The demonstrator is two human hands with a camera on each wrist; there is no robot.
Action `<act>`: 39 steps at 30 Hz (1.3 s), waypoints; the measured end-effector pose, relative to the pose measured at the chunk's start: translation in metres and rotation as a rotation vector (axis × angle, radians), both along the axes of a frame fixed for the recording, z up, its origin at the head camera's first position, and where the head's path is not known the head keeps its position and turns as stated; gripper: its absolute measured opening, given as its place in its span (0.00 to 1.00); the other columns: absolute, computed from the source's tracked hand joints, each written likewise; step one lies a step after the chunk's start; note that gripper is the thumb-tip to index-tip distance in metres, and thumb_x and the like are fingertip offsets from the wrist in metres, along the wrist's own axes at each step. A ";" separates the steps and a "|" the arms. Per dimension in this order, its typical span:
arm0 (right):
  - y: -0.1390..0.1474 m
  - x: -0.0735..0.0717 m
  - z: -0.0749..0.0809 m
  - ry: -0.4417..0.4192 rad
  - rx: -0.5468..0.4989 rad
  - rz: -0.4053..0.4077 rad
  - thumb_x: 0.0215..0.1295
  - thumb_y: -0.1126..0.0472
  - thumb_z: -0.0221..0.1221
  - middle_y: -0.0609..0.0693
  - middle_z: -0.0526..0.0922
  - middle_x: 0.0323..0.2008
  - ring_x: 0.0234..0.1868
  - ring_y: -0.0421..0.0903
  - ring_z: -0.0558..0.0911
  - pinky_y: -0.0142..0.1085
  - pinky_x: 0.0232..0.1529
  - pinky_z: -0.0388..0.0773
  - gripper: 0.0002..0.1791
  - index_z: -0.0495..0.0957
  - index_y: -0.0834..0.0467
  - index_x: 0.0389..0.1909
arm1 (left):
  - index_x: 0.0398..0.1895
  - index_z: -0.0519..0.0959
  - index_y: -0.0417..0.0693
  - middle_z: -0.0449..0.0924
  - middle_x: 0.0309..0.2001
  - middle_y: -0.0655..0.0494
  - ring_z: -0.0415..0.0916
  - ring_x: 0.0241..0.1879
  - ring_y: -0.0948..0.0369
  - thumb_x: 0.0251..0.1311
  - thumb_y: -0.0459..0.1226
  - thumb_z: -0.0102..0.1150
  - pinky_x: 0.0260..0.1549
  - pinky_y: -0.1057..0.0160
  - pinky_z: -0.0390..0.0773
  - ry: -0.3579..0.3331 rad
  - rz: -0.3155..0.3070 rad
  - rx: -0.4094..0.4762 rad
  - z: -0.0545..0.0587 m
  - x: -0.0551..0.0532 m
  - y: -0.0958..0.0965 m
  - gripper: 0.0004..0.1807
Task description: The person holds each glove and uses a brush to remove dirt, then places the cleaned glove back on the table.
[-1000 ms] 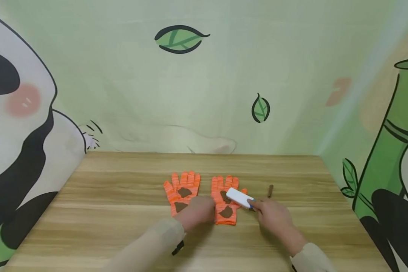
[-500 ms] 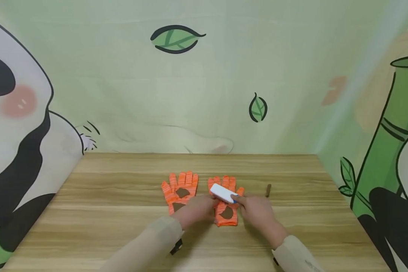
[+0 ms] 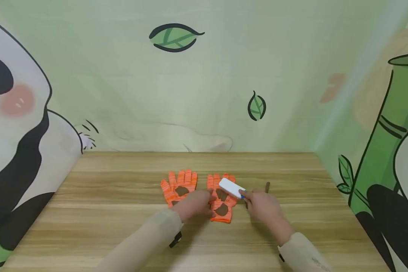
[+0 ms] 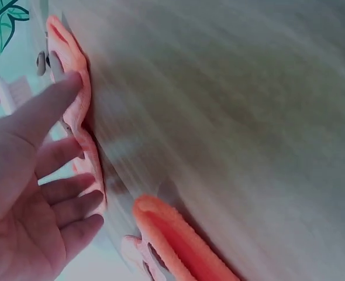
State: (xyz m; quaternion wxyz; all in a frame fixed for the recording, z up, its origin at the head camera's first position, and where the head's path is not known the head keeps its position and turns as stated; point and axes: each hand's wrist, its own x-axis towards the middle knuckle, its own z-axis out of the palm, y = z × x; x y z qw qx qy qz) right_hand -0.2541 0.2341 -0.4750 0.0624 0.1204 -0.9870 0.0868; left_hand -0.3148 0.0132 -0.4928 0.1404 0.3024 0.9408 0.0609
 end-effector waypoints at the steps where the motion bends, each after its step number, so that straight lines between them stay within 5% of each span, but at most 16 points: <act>1: -0.003 0.000 -0.002 -0.011 -0.006 0.000 0.69 0.63 0.63 0.53 0.88 0.34 0.21 0.40 0.67 0.31 0.20 0.60 0.17 0.86 0.52 0.57 | 0.27 0.81 0.52 0.88 0.46 0.57 0.83 0.40 0.62 0.58 0.50 0.73 0.39 0.67 0.80 0.022 -0.006 -0.018 -0.001 0.001 0.001 0.15; 6: -0.008 0.002 -0.012 -0.043 -0.027 0.056 0.68 0.65 0.62 0.51 0.84 0.28 0.21 0.39 0.63 0.29 0.21 0.56 0.17 0.86 0.53 0.57 | 0.46 0.86 0.52 0.85 0.60 0.57 0.82 0.58 0.59 0.59 0.51 0.73 0.53 0.62 0.83 0.029 0.010 -0.056 -0.003 0.007 0.005 0.18; 10: 0.002 0.006 -0.007 -0.042 0.012 0.054 0.67 0.66 0.63 0.53 0.89 0.37 0.24 0.40 0.70 0.30 0.23 0.59 0.18 0.86 0.53 0.56 | 0.59 0.83 0.55 0.78 0.68 0.55 0.78 0.65 0.58 0.59 0.53 0.72 0.57 0.60 0.82 0.022 0.025 -0.087 -0.001 0.008 0.008 0.26; 14: 0.005 0.009 0.004 -0.003 0.063 0.010 0.66 0.65 0.63 0.53 0.88 0.34 0.22 0.40 0.70 0.32 0.21 0.60 0.18 0.87 0.51 0.56 | 0.50 0.85 0.55 0.76 0.70 0.55 0.79 0.64 0.58 0.60 0.53 0.71 0.54 0.61 0.84 0.026 0.028 -0.109 0.001 0.008 0.009 0.20; 17: -0.003 0.006 0.004 -0.011 0.065 0.026 0.68 0.64 0.62 0.50 0.83 0.28 0.19 0.40 0.63 0.31 0.20 0.56 0.19 0.85 0.50 0.58 | 0.37 0.84 0.54 0.84 0.60 0.57 0.83 0.55 0.60 0.59 0.53 0.72 0.45 0.63 0.84 0.020 0.034 -0.105 0.003 0.008 0.008 0.15; 24: 0.003 0.008 -0.007 -0.069 0.029 0.015 0.68 0.65 0.62 0.54 0.87 0.35 0.23 0.41 0.68 0.31 0.22 0.60 0.18 0.85 0.53 0.58 | 0.47 0.85 0.53 0.86 0.50 0.57 0.83 0.47 0.60 0.58 0.53 0.73 0.42 0.63 0.83 0.021 0.046 -0.115 0.004 0.009 0.006 0.19; 29: 0.005 0.013 -0.001 -0.004 0.012 -0.004 0.67 0.65 0.63 0.54 0.89 0.41 0.25 0.43 0.74 0.35 0.23 0.68 0.19 0.86 0.52 0.57 | 0.33 0.81 0.53 0.82 0.37 0.59 0.77 0.35 0.63 0.58 0.52 0.73 0.35 0.63 0.79 0.028 0.062 -0.126 0.003 0.008 0.004 0.16; 34: -0.012 0.006 -0.010 0.006 0.020 0.087 0.68 0.63 0.63 0.50 0.85 0.31 0.21 0.40 0.65 0.30 0.21 0.60 0.19 0.85 0.51 0.58 | 0.26 0.77 0.52 0.80 0.31 0.60 0.73 0.31 0.63 0.57 0.51 0.74 0.32 0.63 0.77 0.006 0.081 -0.099 0.002 0.008 0.005 0.18; 39: 0.002 0.007 -0.008 -0.025 0.045 -0.003 0.67 0.65 0.63 0.50 0.84 0.29 0.21 0.41 0.64 0.31 0.20 0.57 0.19 0.86 0.52 0.57 | 0.25 0.77 0.52 0.78 0.29 0.61 0.69 0.29 0.64 0.57 0.49 0.75 0.29 0.65 0.73 -0.004 0.087 -0.056 0.003 0.007 0.003 0.17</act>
